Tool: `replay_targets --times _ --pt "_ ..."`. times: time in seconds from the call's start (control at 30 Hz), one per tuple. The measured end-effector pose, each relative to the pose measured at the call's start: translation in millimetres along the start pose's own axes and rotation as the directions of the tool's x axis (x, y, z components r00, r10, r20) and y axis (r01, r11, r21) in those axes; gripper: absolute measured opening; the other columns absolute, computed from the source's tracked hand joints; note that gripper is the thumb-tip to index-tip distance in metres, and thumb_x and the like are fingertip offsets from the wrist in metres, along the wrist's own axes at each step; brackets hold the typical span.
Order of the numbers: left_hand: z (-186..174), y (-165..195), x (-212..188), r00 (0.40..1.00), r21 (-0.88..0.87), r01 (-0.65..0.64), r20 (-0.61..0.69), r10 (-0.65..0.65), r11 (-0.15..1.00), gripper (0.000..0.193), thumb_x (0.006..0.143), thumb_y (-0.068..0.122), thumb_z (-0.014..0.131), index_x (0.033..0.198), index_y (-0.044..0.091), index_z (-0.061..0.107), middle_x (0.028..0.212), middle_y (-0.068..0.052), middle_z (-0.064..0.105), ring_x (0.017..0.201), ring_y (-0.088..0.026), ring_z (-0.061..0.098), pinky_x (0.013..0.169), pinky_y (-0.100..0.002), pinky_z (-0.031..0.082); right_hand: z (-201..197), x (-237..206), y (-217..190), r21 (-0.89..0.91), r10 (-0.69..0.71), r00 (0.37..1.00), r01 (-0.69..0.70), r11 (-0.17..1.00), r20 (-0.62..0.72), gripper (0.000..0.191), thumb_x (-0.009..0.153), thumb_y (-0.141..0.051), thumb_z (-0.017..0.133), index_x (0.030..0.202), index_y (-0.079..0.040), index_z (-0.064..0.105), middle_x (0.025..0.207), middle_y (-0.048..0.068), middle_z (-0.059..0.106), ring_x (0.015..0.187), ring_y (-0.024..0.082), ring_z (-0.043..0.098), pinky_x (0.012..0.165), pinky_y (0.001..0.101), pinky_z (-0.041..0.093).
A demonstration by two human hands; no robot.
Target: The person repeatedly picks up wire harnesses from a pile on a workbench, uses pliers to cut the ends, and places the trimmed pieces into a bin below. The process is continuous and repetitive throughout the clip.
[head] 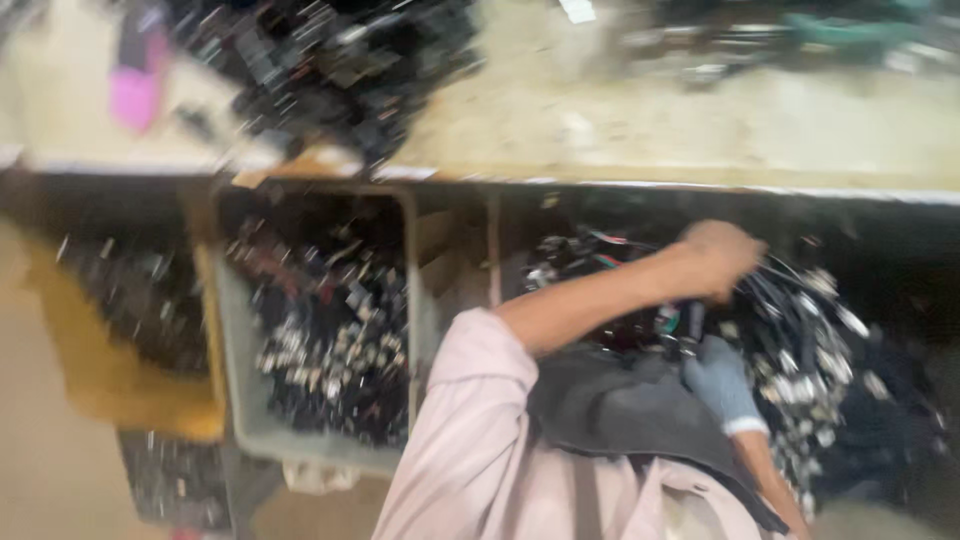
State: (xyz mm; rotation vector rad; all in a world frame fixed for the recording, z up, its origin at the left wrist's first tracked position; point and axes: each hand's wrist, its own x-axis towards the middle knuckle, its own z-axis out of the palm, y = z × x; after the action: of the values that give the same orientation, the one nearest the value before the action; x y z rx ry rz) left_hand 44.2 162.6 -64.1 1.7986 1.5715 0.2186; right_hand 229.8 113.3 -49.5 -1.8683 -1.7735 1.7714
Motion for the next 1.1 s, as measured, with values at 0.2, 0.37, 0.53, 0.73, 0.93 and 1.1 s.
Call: replay_targets --times 0.2,0.37,0.53,0.73,0.93,1.1 --pt "-7.5 -30.9 -36.1 0.983 -0.121 -0.002 -0.180 -0.020 0.993 0.099 0.066 0.026 0.088 0.147 0.000 0.038 0.089 -0.014 0.075 0.090 -0.033 0.075 0.074 -0.046 0.059 35.5 54.3 -18.1 0.203 -0.094 0.989 0.068 0.977 0.118 0.069 0.077 -0.026 0.078 0.137 -0.001 0.056 0.135 0.018 0.058 0.128 0.033 0.052 0.109 0.0484 0.042" --pt "9.9 -57.7 -122.7 0.831 -0.380 -0.073 -0.534 -0.154 0.922 0.109 0.067 0.017 0.088 0.158 0.019 0.029 0.085 -0.002 0.080 0.100 -0.025 0.074 0.118 -0.057 0.036 68.0 34.2 -56.9 0.165 -0.196 0.914 0.145 0.976 0.356 0.065 0.080 -0.024 0.076 0.137 -0.001 0.055 0.135 0.017 0.059 0.126 0.031 0.054 0.107 0.0456 0.044" --pt "47.0 -47.9 -220.8 0.213 -0.147 -0.152 -0.970 -0.113 0.977 0.127 0.050 0.014 0.082 0.161 0.023 0.020 0.132 -0.009 0.069 0.123 -0.026 0.062 0.117 -0.059 0.027 159.4 -12.4 -62.0 0.068 -0.159 0.719 0.153 0.986 0.676 0.061 0.084 -0.023 0.073 0.138 -0.001 0.055 0.134 0.016 0.060 0.123 0.029 0.056 0.105 0.0429 0.045" --pt "55.2 -12.7 -371.7 0.197 -0.526 0.270 -0.789 -0.581 0.806 0.117 0.056 0.019 0.084 0.158 0.021 0.026 0.128 -0.001 0.070 0.127 -0.017 0.063 0.124 -0.051 0.027 285.3 -116.2 -51.6 -0.070 0.027 0.362 0.106 0.992 0.932 0.057 0.088 -0.021 0.070 0.139 -0.001 0.055 0.134 0.014 0.062 0.121 0.026 0.057 0.102 0.0396 0.047" --pt "99.2 16.6 -529.7 0.084 -0.421 0.719 -0.737 -0.671 0.553 0.106 0.062 0.033 0.090 0.151 0.003 0.039 0.090 -0.005 0.068 0.097 -0.026 0.066 0.098 -0.048 0.036 370.0 -206.8 -41.6 -0.211 0.196 0.141 0.099 0.973 0.971 0.052 0.093 -0.019 0.067 0.140 -0.001 0.055 0.133 0.013 0.063 0.118 0.023 0.059 0.100 0.0363 0.049" --pt "185.4 -26.6 -550.5 -0.279 -0.429 0.900 -0.450 -0.848 -0.069 0.104 0.054 0.040 0.093 0.139 0.003 0.047 0.103 -0.014 0.066 0.104 -0.032 0.061 0.112 -0.052 0.031 348.0 -177.4 -42.3 -0.136 0.194 -0.080 0.461 0.877 0.978 0.049 0.096 -0.018 0.065 0.141 -0.001 0.055 0.133 0.011 0.064 0.116 0.021 0.061 0.098 0.0335 0.051"
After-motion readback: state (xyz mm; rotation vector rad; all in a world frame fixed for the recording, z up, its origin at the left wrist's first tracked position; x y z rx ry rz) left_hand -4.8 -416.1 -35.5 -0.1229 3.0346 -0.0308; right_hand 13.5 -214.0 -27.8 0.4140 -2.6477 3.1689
